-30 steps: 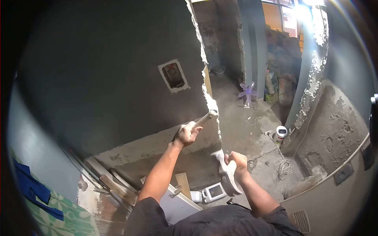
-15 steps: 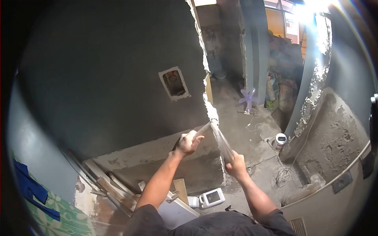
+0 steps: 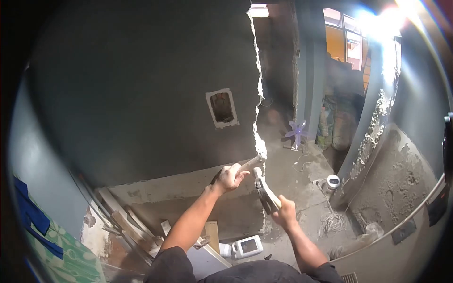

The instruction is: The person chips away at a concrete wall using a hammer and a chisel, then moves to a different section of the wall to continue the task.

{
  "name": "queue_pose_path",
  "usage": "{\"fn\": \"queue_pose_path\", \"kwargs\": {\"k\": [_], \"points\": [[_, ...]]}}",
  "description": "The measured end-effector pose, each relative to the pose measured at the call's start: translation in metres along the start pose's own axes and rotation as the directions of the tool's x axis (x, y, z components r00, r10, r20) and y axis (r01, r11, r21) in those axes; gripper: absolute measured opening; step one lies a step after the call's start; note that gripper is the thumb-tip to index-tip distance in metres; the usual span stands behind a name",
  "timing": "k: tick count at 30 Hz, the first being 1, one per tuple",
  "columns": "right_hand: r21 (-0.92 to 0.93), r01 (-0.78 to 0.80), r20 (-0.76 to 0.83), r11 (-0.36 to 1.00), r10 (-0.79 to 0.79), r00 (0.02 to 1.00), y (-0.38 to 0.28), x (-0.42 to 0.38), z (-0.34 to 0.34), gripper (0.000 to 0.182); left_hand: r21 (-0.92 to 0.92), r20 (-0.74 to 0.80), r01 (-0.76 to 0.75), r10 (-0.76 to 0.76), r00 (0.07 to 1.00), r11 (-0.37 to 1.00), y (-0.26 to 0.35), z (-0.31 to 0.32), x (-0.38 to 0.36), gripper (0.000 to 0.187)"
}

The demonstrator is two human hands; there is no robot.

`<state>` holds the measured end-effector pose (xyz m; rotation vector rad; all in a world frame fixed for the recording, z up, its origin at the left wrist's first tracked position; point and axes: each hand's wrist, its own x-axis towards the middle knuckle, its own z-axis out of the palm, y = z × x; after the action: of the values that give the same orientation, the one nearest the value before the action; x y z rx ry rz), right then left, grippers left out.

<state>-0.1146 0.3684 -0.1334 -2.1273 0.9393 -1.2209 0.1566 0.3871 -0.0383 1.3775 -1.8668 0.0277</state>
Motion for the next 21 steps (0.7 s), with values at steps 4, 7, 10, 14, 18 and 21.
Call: {"fn": "queue_pose_path", "kwargs": {"k": [4, 7, 10, 14, 18, 21], "points": [[0.231, 0.32, -0.216, 0.919, -0.273, 0.938, -0.034, -0.012, -0.016, 0.026, -0.032, 0.001, 0.009, -0.009, 1.0, 0.999, 0.003, 0.0, 0.002, 0.027], [0.211, 0.518, -0.458, 0.829, -0.384, 0.802, -0.055, -0.008, -0.009, 0.025, -0.07, 0.005, 0.034, -0.034, 0.999, 0.997, 0.001, -0.001, -0.002, 0.027], [0.045, 0.288, -0.306, 0.957, -0.261, 0.916, -0.016, -0.001, 0.012, 0.017, -0.041, 0.002, -0.004, 0.005, 1.0, 0.999, -0.002, 0.0, 0.0, 0.027], [-0.015, 0.088, -0.053, 0.996, -0.089, 0.995, 0.011, -0.003, 0.024, 0.024, 0.024, -0.018, -0.059, 0.06, 0.998, 0.998, -0.005, 0.0, 0.001, 0.028], [0.188, 0.351, -0.21, 0.917, -0.312, 0.927, -0.049, -0.011, -0.002, 0.022, 0.03, 0.016, 0.022, -0.022, 1.0, 0.999, -0.001, -0.001, 0.001, 0.026], [0.109, 0.565, -0.442, 0.818, -0.47, 0.764, -0.043, -0.006, 0.006, 0.024, -0.027, -0.005, 0.018, -0.018, 1.0, 0.999, -0.002, -0.001, 0.0, 0.029]]}}
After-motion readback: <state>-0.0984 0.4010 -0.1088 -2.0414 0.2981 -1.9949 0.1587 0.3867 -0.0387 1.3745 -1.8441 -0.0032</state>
